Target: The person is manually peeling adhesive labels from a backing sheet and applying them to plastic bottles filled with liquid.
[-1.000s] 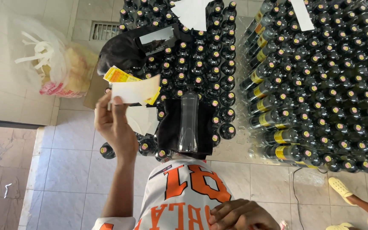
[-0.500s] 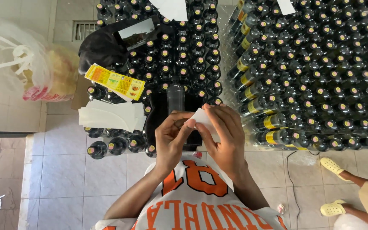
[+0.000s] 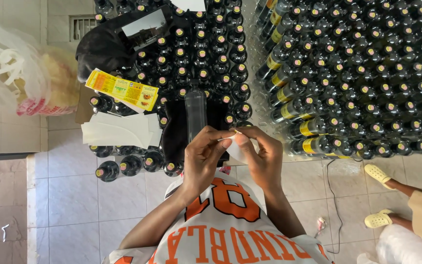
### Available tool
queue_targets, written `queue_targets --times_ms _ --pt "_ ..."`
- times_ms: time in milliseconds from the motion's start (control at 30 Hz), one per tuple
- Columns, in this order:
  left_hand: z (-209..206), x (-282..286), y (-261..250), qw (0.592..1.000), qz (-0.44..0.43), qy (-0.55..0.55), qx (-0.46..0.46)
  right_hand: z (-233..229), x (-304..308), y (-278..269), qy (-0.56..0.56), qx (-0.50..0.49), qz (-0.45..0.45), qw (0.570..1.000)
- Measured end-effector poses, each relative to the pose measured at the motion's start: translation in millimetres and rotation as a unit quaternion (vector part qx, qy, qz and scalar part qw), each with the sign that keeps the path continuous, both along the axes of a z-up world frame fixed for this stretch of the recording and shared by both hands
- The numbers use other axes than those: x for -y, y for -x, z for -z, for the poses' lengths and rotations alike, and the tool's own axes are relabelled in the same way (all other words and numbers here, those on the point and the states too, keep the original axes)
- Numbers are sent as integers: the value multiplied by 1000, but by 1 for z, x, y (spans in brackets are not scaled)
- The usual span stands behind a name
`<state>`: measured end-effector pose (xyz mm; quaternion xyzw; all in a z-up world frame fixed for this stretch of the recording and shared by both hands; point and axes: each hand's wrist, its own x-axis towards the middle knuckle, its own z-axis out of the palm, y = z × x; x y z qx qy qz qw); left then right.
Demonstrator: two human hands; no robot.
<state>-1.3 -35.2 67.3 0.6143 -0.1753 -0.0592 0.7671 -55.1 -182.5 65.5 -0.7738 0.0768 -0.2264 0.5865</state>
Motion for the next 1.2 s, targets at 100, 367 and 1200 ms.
queue_targets --times_ms 100,367,1200 --pt "-3 -1 -1 1000 2 -10 8 1 -3 -2 -52 11 15 998" --pt "15 -12 -10 997 -81 -2 9 14 0 8 -18 86 92 992" --pt "6 -16 11 988 9 4 154 34 3 9 -166 145 167 961"
